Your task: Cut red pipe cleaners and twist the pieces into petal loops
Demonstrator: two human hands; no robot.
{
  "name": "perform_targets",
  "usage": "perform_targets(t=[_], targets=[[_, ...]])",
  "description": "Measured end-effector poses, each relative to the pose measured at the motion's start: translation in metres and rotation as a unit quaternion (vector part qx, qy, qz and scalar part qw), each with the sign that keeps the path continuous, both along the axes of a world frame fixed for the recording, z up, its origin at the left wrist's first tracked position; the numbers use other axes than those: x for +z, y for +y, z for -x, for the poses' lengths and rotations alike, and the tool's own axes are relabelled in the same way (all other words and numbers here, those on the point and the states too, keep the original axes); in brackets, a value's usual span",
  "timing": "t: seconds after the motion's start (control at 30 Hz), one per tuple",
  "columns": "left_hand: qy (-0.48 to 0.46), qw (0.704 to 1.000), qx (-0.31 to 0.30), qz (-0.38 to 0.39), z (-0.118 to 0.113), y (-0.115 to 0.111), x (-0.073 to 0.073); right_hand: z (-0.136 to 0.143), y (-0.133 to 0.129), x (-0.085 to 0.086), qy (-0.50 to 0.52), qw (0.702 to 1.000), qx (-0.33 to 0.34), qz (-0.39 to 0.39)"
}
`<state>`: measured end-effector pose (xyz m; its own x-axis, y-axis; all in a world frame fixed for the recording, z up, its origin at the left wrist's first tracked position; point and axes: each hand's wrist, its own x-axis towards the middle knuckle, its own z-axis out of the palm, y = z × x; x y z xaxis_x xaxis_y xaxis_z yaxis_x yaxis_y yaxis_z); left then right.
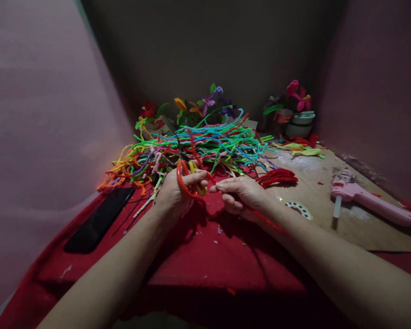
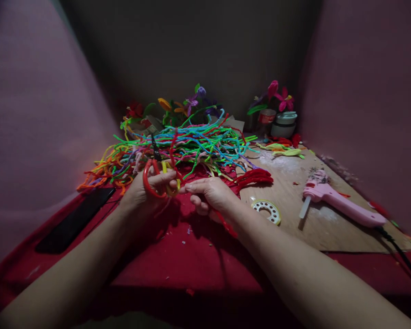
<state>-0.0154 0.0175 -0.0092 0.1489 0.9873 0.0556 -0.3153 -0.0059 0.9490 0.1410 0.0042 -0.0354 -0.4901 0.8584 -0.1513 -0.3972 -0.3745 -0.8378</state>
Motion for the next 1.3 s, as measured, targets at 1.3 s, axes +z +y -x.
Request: perform_targets(t=[1.3], targets=[[0.003, 1.000, -0.008, 0.027, -0.002, 0.000, -0.005, 0.002, -0.004, 0.004, -0.028, 0.999, 0.006, -0.019]])
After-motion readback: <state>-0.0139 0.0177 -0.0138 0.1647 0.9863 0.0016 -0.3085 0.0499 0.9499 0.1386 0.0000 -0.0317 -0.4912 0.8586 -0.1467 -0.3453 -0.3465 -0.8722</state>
